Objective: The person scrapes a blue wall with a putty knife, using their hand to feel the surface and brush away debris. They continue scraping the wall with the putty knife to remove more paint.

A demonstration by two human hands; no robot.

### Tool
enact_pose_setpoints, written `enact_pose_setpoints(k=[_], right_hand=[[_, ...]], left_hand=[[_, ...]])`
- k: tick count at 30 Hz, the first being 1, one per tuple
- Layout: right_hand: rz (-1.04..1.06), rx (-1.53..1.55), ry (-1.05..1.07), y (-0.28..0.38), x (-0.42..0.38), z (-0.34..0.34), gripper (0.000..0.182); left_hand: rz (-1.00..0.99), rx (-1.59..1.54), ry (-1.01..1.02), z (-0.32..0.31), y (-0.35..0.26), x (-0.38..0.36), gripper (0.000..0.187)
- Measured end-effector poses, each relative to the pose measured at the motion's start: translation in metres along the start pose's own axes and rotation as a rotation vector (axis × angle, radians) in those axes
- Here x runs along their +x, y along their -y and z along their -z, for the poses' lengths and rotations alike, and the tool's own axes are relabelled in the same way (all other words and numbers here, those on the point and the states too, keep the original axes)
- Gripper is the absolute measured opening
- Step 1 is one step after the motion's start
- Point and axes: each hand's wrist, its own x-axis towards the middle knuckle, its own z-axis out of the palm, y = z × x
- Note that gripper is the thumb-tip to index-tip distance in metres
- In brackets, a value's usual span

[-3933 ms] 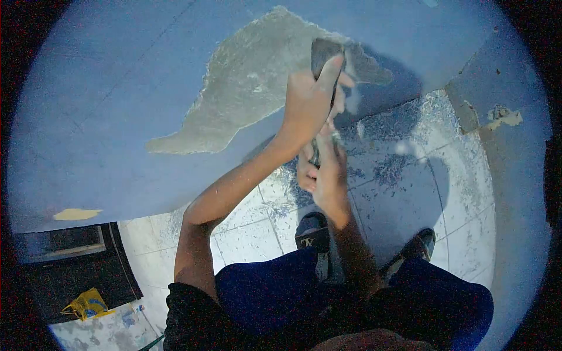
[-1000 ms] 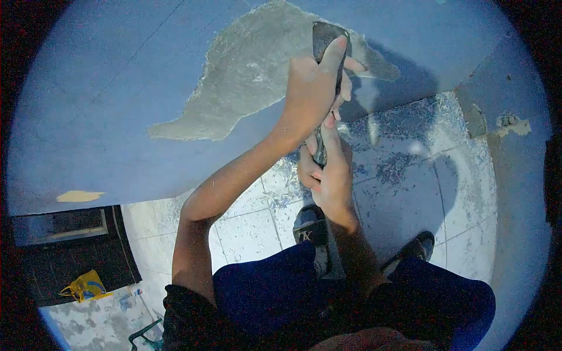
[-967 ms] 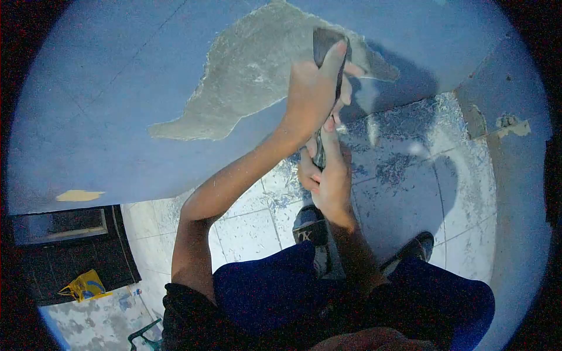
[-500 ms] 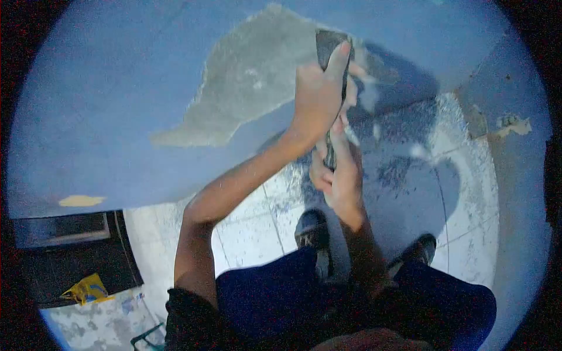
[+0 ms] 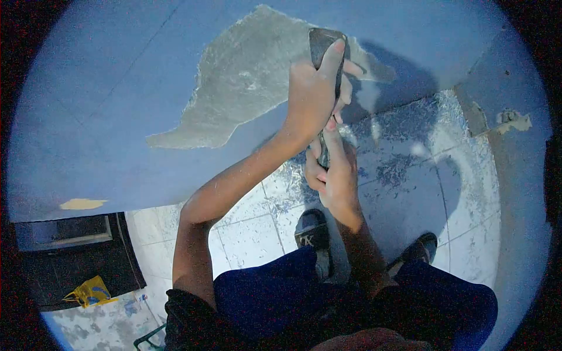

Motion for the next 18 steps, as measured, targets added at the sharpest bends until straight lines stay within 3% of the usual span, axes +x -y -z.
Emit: enact_pose_setpoints(k=[12, 15, 18], right_hand=[[-0.021, 0.018, -0.037, -0.002, -0.004, -0.010, 0.045], [0.065, 0.075, 0.050, -0.004, -0.002, -0.008, 0.046], [-0.074, 0.057, -0.033, -0.001, -0.009, -0.014, 0.045]], left_hand=[[0.003, -0.007, -0.020, 0.002, -0.003, 0.000, 0.048], [-0.013, 0.040, -0.004, 0.004, -0.002, -0.003, 0.047], [-0.014, 0.074, -0.006, 0.006, -0.006, -0.003, 0.046]])
